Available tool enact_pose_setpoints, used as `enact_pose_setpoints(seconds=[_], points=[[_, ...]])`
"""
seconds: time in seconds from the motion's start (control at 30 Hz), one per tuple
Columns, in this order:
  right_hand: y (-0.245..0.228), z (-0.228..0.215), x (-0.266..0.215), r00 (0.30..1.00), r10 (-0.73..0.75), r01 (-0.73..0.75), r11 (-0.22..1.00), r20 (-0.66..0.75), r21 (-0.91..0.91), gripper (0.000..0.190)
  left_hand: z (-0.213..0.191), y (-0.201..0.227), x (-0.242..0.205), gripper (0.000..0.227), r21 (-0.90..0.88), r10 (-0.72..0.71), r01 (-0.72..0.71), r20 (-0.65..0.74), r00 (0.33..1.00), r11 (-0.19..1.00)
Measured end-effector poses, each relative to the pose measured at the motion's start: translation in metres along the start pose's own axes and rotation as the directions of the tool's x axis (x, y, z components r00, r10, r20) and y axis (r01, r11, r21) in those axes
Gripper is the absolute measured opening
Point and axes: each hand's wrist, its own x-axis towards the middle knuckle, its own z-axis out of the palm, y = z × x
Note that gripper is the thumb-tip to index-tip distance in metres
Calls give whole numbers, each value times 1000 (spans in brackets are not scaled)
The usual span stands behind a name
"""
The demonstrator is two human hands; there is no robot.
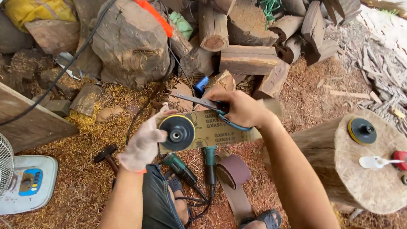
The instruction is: The person sits on the ground of a woodworking workshop and makes a sanding pad assembly. They apply glue from a small bottle onto sandpaper, press a round sanding disc onto the pad, cut sandpaper strips with scissors, and fit the sandpaper onto the disc pad.
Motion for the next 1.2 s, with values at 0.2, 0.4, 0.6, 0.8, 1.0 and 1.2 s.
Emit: enact_pose_setpoints(seconds=[0.2,0.4,0.6,0.8,1.0,1.2], points=[[-31,2,-24,965,67,-88,993,-255,-73,39,-31,-90,-8,74,-142,-127,97,-217,968,985],[29,33,-154,536,117,496,757,-836,424,50,30,-73,0,55,-131,-93,66,-211,973,989],[-19,153,-203,564,727,-610,687,-392,396,65,63,-48,22,61,-24,-173,187,-511,842,982],[14,214,-199,475,877,-756,447,-69,478,81,47,-69,19,47,116,-203,298,-503,840,948],[18,255,-215,808,586,-296,315,60,902,86,74,-33,9,47,-204,-153,112,-196,969,973],[-17,212,-188,867,496,-210,454,-49,866,98,59,-58,-18,69,-54,-181,173,-301,936,983]])
